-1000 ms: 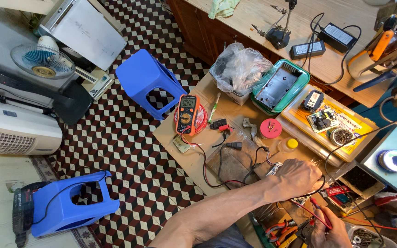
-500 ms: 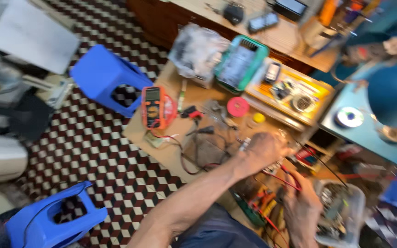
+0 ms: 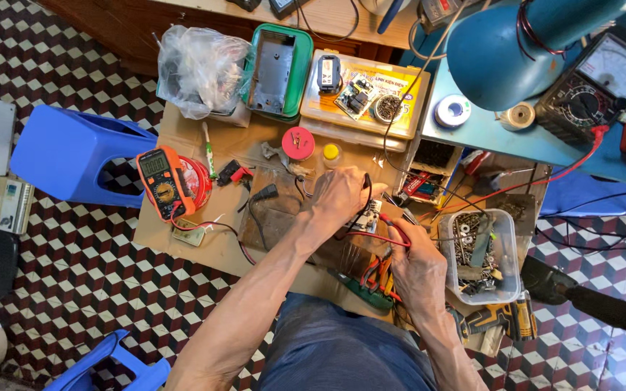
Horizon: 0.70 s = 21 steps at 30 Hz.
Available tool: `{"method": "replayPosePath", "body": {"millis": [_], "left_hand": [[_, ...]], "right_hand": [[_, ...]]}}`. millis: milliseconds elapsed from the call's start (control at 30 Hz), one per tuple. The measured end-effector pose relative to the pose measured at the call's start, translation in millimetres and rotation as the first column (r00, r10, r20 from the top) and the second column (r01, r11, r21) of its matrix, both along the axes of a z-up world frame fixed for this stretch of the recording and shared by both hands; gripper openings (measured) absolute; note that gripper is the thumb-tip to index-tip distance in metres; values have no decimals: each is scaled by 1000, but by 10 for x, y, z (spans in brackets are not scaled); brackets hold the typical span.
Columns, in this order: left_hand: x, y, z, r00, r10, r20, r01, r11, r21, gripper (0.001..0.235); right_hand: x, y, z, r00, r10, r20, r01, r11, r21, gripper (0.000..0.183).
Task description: The person uses a multimeter to test a green circuit board on a workbench. They connect the multimeter probes to various points on the board, flip the board over to test the other side, and use a small screwdriver to adjust components. The person also briefly uses a power drill on the board.
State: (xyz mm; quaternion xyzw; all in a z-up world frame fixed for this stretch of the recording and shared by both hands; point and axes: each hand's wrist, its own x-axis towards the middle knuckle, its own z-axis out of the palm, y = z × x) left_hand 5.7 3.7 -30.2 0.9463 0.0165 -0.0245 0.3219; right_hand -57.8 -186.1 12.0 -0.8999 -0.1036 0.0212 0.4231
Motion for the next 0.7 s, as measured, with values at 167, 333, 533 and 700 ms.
{"method": "replayPosePath", "body": {"millis": [167,333,533,700], "left_hand": [[-3,28,25,1000,0,-4,-1,998,-60,47],[3,12,74,1000,-21,-11,21,1000,5,48],[-28,25,190,999,1,42,3,995,-104,39],[-10,8,235,996,30,-85,-37,996,-86,48]], "right_hand": [[10,-13,5,1000,0,27,-1,1000,23,19],[9,-11,0,999,-11,30,10,1000,14,19],[15,-7,22,1000,-13,-3,13,1000,15,19],[22,-4,44,1000,-16,1,16,1000,4,18]]}}
